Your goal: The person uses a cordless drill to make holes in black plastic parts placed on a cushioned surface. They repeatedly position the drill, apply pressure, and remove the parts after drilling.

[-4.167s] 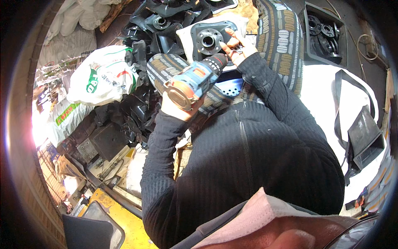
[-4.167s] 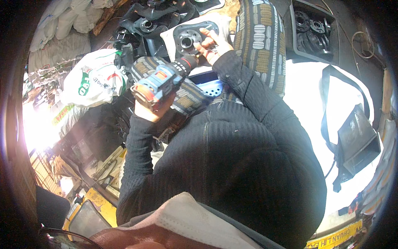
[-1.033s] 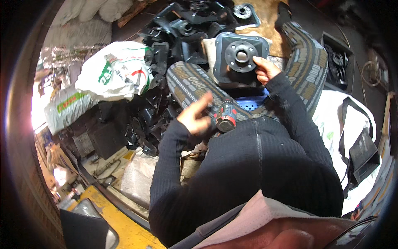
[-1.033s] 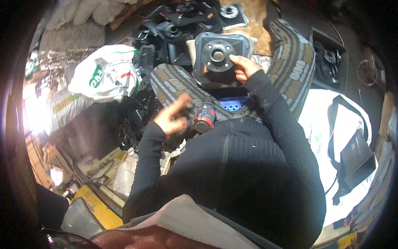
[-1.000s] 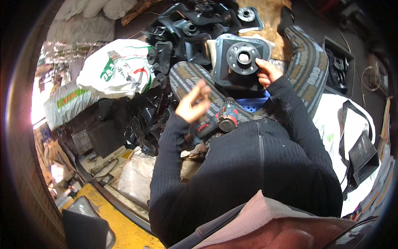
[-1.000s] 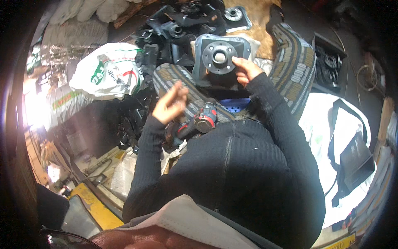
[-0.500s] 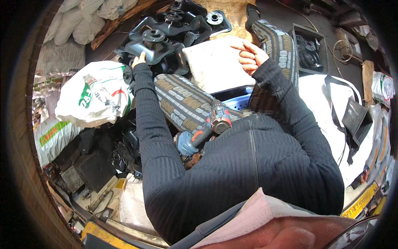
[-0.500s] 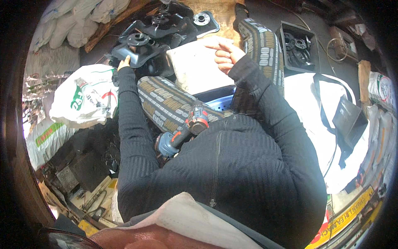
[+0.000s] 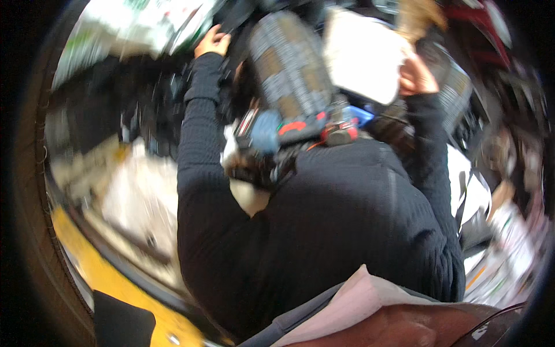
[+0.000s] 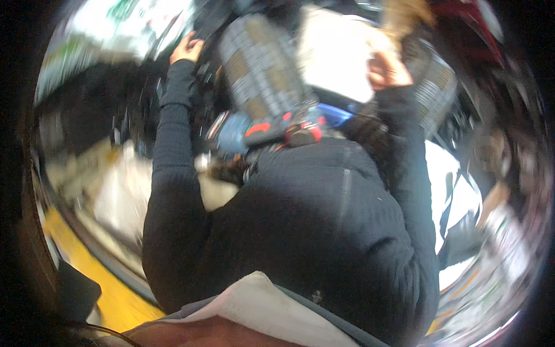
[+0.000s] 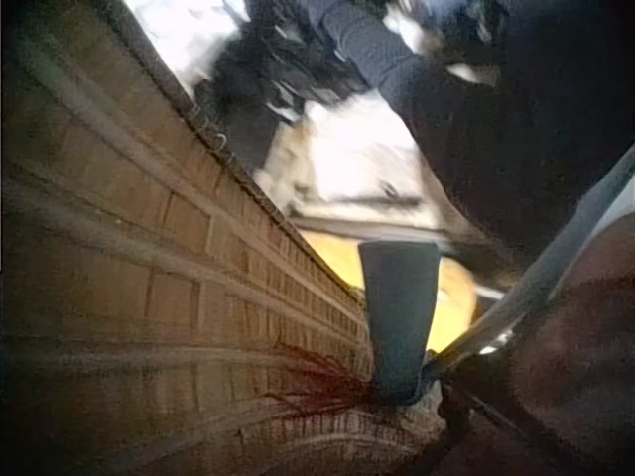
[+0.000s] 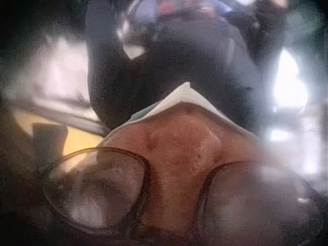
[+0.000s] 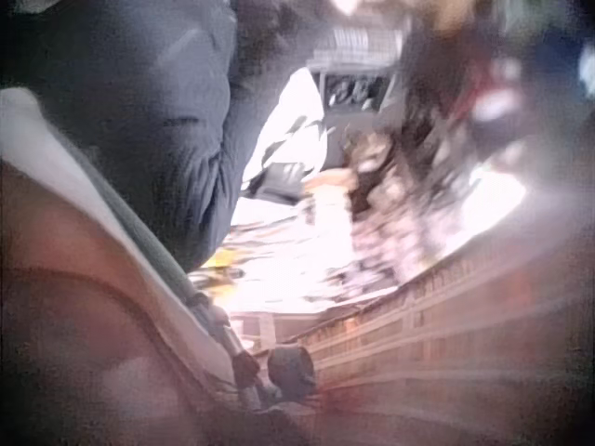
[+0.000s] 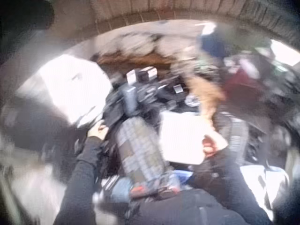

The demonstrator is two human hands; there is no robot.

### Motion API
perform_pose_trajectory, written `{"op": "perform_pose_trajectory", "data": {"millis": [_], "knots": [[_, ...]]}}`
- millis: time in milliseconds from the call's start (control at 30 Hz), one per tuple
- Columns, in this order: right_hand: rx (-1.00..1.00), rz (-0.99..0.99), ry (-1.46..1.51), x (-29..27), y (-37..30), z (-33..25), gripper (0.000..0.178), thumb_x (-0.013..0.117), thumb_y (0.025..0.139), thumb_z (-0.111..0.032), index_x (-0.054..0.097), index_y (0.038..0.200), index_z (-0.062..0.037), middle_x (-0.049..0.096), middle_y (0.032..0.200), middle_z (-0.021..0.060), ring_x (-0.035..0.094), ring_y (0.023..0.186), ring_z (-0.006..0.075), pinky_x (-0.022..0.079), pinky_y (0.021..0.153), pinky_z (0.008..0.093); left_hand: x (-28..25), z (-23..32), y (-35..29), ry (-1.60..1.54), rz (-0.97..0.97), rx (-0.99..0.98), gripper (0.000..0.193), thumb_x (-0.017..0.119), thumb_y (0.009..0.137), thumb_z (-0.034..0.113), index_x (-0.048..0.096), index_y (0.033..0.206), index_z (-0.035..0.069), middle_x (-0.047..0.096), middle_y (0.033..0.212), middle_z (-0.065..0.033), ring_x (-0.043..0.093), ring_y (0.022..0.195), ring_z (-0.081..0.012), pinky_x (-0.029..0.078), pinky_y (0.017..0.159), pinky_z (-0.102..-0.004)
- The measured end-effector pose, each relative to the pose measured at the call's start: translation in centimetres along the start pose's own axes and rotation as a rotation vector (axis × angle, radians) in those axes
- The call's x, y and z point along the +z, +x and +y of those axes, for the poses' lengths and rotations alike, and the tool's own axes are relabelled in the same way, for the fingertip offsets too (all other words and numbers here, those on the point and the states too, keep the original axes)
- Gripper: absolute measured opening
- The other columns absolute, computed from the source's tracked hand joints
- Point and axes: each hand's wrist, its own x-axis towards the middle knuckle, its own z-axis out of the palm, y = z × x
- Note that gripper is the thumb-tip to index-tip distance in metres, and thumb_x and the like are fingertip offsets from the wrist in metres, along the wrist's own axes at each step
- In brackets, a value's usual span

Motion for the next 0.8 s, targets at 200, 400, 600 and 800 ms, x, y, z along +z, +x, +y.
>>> {"op": "perform_pose_trajectory", "data": {"millis": [200,400,600,800], "knots": [[0.309,-0.314,0.360,-2.2,4.2,2.6,0.034,0.058,0.084,-0.011,0.053,0.116,-0.0004,0.031,0.060,-0.0051,0.024,0.048,0.0060,0.021,0.036,0.0205,1.4,-19.0,-32.3,0.471,-0.115,-0.913,0.059,0.067,0.068,0.044,0.057,0.111,0.007,0.059,0.109,-0.0191,0.058,0.100,-0.0341,0.045,0.088,-0.0400],[0.303,-0.316,0.174,-0.2,4.4,1.3,0.041,0.059,0.085,-0.014,0.049,0.121,0.0011,0.035,0.057,-0.0049,0.028,0.047,0.0054,0.024,0.034,0.0179,14.3,-14.1,-45.4,0.143,-0.122,-1.219,0.093,0.070,0.064,0.056,0.036,0.134,0.007,0.047,0.128,-0.0202,0.050,0.114,-0.0334,0.042,0.094,-0.0428],[0.162,-0.137,-0.158,1.3,-0.5,-1.7,0.040,0.047,0.091,-0.019,0.045,0.128,-0.0041,0.030,0.059,-0.0074,0.027,0.046,0.0034,0.022,0.036,0.0166,12.8,-20.6,-40.2,-0.055,-0.057,-1.065,0.065,0.071,0.068,0.041,0.048,0.118,0.005,0.055,0.113,-0.0197,0.054,0.103,-0.0317,0.044,0.087,-0.0411],[-0.303,0.170,-0.147,0.1,-9.9,-9.2,0.035,0.049,0.092,-0.024,0.051,0.121,-0.0052,0.026,0.055,-0.0081,0.024,0.043,0.0035,0.021,0.035,0.0183,3.2,-15.4,-29.0,0.359,0.194,-0.719,0.036,0.072,0.071,0.032,0.060,0.088,0.002,0.061,0.086,-0.0175,0.059,0.076,-0.0289,0.046,0.068,-0.0402]]}}
